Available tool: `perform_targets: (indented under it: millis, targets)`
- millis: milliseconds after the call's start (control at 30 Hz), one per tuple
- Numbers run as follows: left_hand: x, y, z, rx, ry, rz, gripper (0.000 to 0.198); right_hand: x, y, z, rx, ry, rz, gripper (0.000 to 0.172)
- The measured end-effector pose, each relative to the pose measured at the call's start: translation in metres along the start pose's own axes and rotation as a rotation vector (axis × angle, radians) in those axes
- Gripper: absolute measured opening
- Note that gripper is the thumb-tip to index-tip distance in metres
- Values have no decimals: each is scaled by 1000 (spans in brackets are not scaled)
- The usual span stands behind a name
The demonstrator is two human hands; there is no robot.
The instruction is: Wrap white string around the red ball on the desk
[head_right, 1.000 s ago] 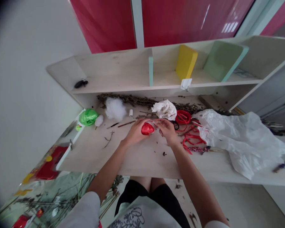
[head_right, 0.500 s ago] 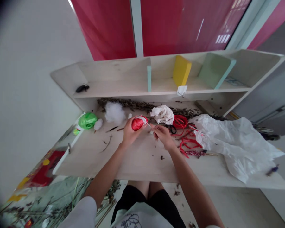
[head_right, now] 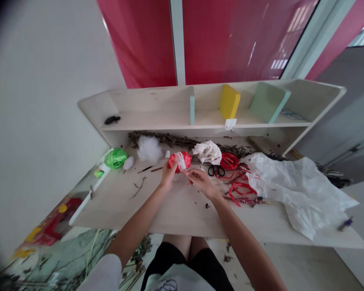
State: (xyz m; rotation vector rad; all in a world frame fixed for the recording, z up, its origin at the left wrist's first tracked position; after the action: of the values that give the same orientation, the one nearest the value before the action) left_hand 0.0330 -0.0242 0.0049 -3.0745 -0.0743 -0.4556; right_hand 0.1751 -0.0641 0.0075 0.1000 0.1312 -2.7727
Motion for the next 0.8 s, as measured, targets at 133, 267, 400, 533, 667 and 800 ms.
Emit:
perform_targets:
  millis: [133,267,400,533,667,800]
  targets:
    - [5,3,-3,-276,284,111,41,2,-2,-5,-42,65,4,52]
    - [4,0,-3,-457,410,204,42,-1,-2,-11,-52,117,0,53]
    - [0,-2,-2,-509,419,242,39,-4,-2,-12,-47,112,-31,56]
    - [-5,-2,-7,-525,430,266,34,-8,-2,-11,-58,43,-104,54]
    - [-12,-4,-12,-578,439,370,38,-11,-2,-8,-29,-74,-139,46]
    - [-19,-6,-7,-604,372,459,48,-13,-1,-6,16,-123,-164,41]
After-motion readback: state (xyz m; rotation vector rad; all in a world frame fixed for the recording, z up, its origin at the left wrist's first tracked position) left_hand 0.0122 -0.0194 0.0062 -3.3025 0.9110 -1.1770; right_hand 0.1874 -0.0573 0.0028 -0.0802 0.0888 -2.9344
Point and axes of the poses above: each hand's wrist, its own y-axis away from the middle knuckle, its own x-axis out of the palm, z = x × y, the point moved 1 cm from there along -y, towards the middle knuckle, and after that the axes turned 8 degrees about z, right-handed, at the moved point
